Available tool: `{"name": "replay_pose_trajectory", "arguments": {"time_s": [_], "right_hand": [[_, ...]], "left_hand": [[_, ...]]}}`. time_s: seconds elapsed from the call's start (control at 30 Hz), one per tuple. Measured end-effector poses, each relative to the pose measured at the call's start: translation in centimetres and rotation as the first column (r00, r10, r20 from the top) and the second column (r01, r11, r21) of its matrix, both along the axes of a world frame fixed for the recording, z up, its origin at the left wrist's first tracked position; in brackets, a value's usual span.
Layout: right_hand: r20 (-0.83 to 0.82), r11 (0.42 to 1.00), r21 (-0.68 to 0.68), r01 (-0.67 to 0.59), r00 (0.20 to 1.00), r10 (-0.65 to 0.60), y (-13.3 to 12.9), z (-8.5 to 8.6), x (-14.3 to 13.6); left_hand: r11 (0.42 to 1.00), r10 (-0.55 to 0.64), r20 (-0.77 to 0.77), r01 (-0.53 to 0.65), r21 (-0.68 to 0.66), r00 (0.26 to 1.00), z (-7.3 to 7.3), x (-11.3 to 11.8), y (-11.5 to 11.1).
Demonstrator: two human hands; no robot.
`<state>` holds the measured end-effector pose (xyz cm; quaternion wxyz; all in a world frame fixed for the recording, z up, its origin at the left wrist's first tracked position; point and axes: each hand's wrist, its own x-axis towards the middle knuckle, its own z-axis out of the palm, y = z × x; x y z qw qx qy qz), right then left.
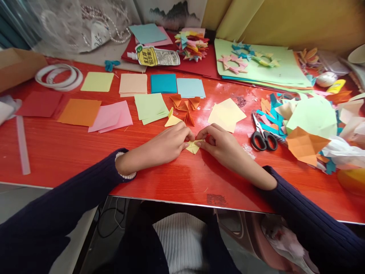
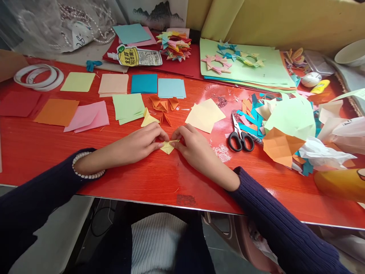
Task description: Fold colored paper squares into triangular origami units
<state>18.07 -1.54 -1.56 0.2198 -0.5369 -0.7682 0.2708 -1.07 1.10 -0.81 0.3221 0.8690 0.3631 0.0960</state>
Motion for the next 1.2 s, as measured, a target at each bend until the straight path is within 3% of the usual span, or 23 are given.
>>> {"name": "replay_pose_trajectory", "arguments": {"time_s": [0.37,0.57,0.67,0.77,0.87,1.13,1.2], "right_hand": [[0.001,0.992,0.065,-0.111,0.994,0.112,-0.2,-0.5,0.3],[-0.218,0.994,0.072,-0.086,0.971,0.1,-0.4,-0.5,0.0],[-0.383,1.0,-0.019,0.01,0.923,-0.016,-0.4,-0.2,-0.1],[-0.408,0.981,-0.192,-0.004,0.91,-0.076,-0.4,0.3,-0.1],[-0.417,0.953,-0.298,-0.054,0.906,-0.078,-0.5,0.8,-0.2],[-0.587,0.879,-0.449,-0.162,0.795,-0.153,-0.6,1.4,-0.8],[-0.596,0.846,-0.506,-0.17,0.778,-0.2,-0.7,1.3,-0.9]], "left_hand": [[0.999,0.026,-0.01,-0.026,0.019,1.0,0.2,-0.2,0.5],[0.994,0.077,0.1,-0.069,-0.079,0.992,0.6,0.1,0.1],[0.954,0.178,0.227,-0.112,-0.279,0.958,0.8,0.3,-0.2],[0.826,0.359,0.347,-0.122,-0.55,0.866,1.0,0.6,-0.3],[0.763,0.427,0.379,-0.102,-0.638,0.821,1.0,0.7,-0.3],[0.805,0.442,0.451,-0.12,-0.582,0.776,0.6,0.9,-0.4],[0.849,0.414,0.433,-0.168,-0.501,0.8,0.6,1.0,-0.6]]}}
